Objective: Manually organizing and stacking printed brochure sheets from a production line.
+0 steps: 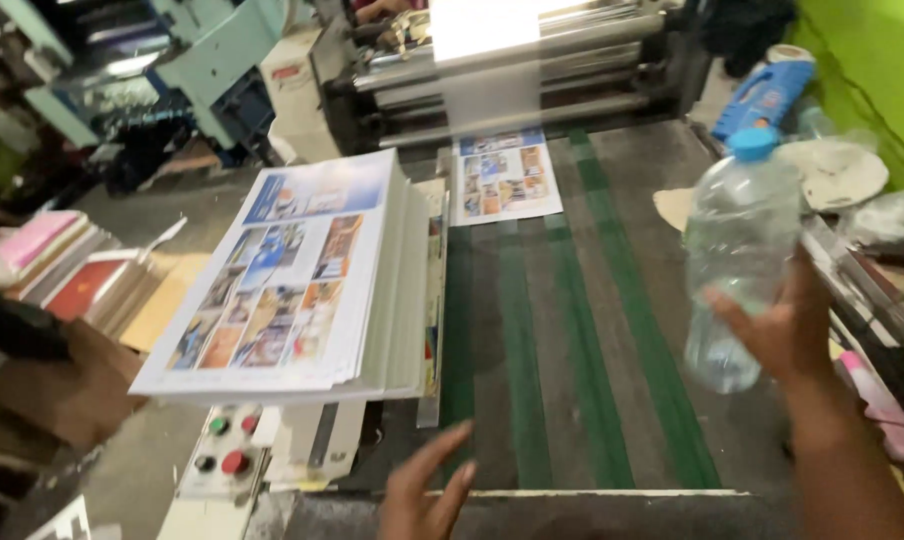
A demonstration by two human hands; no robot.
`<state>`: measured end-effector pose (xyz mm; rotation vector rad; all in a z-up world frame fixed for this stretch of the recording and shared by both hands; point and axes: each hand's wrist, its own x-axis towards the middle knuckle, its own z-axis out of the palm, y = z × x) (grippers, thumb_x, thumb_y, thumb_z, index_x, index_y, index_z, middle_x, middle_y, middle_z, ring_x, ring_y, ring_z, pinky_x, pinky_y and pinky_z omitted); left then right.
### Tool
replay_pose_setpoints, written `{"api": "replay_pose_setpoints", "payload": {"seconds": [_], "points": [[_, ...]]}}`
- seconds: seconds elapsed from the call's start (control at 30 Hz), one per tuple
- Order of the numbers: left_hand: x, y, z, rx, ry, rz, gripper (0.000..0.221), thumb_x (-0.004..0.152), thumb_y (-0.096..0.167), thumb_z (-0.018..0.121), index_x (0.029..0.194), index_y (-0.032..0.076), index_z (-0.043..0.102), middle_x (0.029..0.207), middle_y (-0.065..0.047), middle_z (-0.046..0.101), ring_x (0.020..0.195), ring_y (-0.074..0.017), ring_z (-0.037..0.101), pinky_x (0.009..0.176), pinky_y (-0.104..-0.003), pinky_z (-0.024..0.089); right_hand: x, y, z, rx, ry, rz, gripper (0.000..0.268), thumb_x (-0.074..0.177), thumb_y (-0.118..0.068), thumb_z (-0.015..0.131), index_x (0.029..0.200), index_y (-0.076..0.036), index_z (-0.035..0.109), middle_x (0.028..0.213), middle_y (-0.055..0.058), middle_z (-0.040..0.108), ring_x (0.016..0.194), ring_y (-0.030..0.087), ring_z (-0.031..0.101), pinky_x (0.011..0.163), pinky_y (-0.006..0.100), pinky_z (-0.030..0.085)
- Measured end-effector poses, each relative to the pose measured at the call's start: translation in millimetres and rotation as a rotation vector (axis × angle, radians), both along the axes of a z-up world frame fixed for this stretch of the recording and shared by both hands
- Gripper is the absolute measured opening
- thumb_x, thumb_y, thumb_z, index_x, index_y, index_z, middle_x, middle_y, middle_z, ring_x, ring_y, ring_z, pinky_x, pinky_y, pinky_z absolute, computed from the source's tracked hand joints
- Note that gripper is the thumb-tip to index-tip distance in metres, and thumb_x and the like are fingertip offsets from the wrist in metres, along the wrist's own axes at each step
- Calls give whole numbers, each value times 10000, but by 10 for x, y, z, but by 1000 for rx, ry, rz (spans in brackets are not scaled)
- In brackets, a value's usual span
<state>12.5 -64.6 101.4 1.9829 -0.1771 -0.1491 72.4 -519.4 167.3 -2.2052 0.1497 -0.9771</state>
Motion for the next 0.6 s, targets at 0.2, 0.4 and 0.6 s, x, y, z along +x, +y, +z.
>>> {"api": "replay_pose_setpoints", "payload": {"seconds": [0.2,0.4,0.6], "points": [[614,-685,442,-345,-366,-50,531,955,152,690,1439,3,534,1435,-183,628,1349,-284,599,1104,-365,461,-426,823,-503,753,765,494,790,736,-437,762,1396,-80,517,1180,202,750,985,339,761,856,504,615],[1175,-756,-822,-530,-143,9,477,1023,257,633,1424,3,601,1368,-143,677,1245,-214,623,1062,-326,481,-675,1245,-1422,1370,926,805,667,819,-346,703,1397,-65,525,1103,235,709,879,311,738,795,486,618],[1115,-577,-1222,-712,31,19,420,967,253,664,1325,35,668,1231,-51,747,1123,-131,667,1011,-295,506,-530,629,-3344,1684,902,606,571,943,-312,633,1358,74,561,1130,264,698,959,332,718,923,482,581]]}}
